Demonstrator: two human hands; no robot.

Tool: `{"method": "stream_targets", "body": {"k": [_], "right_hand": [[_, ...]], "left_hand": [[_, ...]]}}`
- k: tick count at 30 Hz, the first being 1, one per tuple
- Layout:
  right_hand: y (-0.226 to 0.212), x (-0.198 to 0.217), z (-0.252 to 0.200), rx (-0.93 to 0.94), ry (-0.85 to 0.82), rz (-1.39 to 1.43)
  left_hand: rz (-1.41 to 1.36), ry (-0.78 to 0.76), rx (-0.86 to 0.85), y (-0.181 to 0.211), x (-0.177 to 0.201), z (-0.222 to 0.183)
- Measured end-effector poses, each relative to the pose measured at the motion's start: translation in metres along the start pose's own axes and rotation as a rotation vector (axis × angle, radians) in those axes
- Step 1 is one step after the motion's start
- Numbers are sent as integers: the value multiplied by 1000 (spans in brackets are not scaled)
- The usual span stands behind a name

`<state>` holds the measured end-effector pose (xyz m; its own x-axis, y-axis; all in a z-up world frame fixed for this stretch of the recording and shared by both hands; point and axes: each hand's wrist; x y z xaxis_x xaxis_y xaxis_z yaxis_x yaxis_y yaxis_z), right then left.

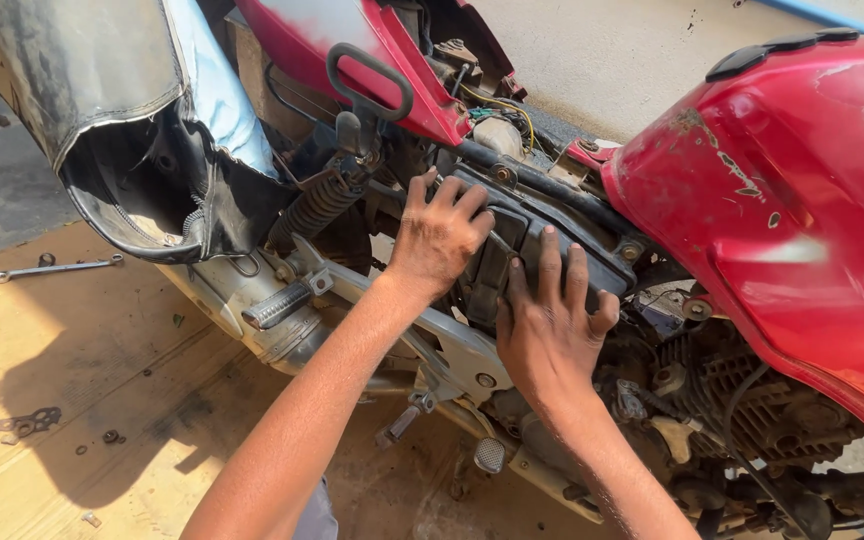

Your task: The person uses a screwdriver to remove or adjust panels on a motorcycle during maintenance.

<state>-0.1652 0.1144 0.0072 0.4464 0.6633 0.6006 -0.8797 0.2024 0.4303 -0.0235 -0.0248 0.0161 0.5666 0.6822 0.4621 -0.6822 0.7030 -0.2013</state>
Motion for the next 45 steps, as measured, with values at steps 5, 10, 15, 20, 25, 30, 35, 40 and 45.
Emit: {"method": "stream_targets", "body": {"k": [5, 10, 15, 20, 25, 30, 35, 40, 45], "right_hand": [[6, -10, -4, -25, 28, 181], [20, -23, -9, -5, 106, 305], [27, -29, -14, 21, 152, 307], [26, -32, -17, 17, 153, 290], [25, -29, -16, 22, 168, 305], [25, -37, -20, 33, 120, 269], [23, -34, -21, 50, 63, 249], [22, -28, -24, 63, 27, 214], [23, -27, -28, 84, -2, 228]], "left_hand": [[25, -76, 63, 1, 0, -9], [-27, -182, 205, 14, -14, -39], [-261, -499, 360, 48, -4, -55], [-235, -593, 414, 11, 1, -50], [-138, -450, 354, -2, 17, -42], [47, -177, 175, 10, 18, -38], [112, -144, 131, 15, 15, -30], [113, -122, 90, 15, 11, -21], [93, -87, 118, 17, 12, -13]]}}
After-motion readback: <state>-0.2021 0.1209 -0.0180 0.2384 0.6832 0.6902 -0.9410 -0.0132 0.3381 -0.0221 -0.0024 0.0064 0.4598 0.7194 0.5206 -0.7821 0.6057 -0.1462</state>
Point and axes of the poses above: each hand's wrist, its own z-axis towards the middle knuckle, its own x-axis out of the back of the hand, y = z × x, and after that the axes turned 6 degrees about -y, right-handed
